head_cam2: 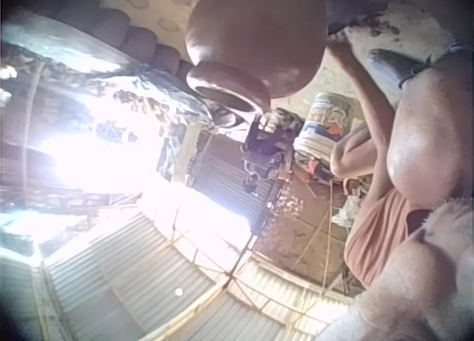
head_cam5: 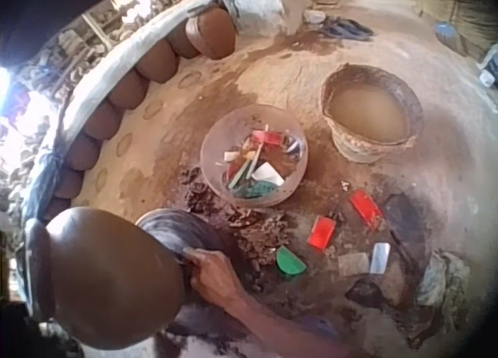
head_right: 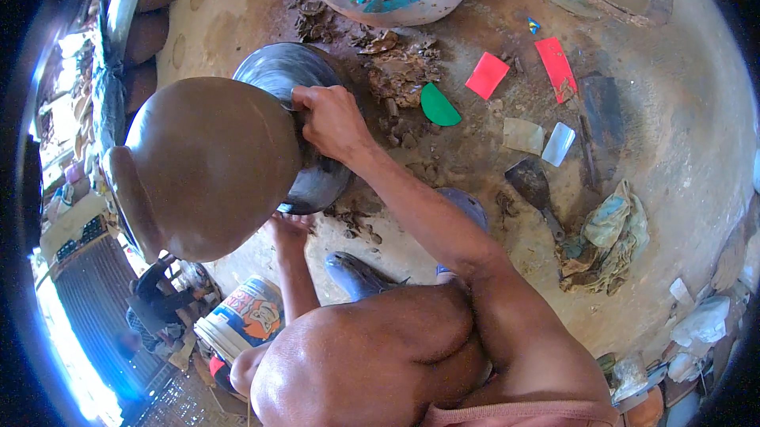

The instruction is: The person uses small scraping tools to smooth the exterior of a clay pot on a spinning wheel, then uses a cloth to smooth the interior rim before picking up the pot and placing it on the ground with others.

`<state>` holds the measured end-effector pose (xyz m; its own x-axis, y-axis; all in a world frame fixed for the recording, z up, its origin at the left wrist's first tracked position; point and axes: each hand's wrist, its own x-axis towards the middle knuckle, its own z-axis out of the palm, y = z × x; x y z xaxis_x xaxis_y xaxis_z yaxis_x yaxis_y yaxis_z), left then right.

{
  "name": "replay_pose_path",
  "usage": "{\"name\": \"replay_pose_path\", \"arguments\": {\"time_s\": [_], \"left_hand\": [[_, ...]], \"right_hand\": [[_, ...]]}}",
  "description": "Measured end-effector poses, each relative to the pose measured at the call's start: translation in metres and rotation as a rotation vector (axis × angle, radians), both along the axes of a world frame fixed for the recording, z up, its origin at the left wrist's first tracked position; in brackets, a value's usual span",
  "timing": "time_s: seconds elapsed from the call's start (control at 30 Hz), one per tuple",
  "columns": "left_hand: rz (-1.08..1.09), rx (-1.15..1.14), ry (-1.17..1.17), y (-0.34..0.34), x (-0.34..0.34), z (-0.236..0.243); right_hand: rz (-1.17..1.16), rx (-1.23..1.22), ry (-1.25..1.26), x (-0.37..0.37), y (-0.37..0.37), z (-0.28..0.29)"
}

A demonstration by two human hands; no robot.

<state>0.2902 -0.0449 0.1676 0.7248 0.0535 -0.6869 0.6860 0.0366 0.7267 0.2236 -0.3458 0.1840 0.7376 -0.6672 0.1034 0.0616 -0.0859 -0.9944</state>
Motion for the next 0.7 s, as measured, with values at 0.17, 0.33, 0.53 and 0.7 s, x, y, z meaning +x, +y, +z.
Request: {"name": "replay_pose_path", "arguments": {"time_s": [0.17, 0.33, 0.53, 0.7], "left_hand": [[0.202, 0.011, 0.019, -0.076, -0.081, -0.042], [-0.06, 0.003, 0.264, -0.093, -0.111, -0.001], [0.129, 0.129, -0.048, -0.045, -0.033, -0.03], [-0.262, -0.009, 0.384, -0.109, -0.135, -0.01]], "right_hand": [[-0.041, -0.028, 0.071, -0.008, -0.007, -0.019], [-0.062, -0.013, 0.068, -0.014, -0.018, -0.025], [-0.019, 0.002, 0.039, 0.007, 0.007, -0.003], [-0.059, -0.001, 0.065, -0.009, -0.005, -0.023]]}}
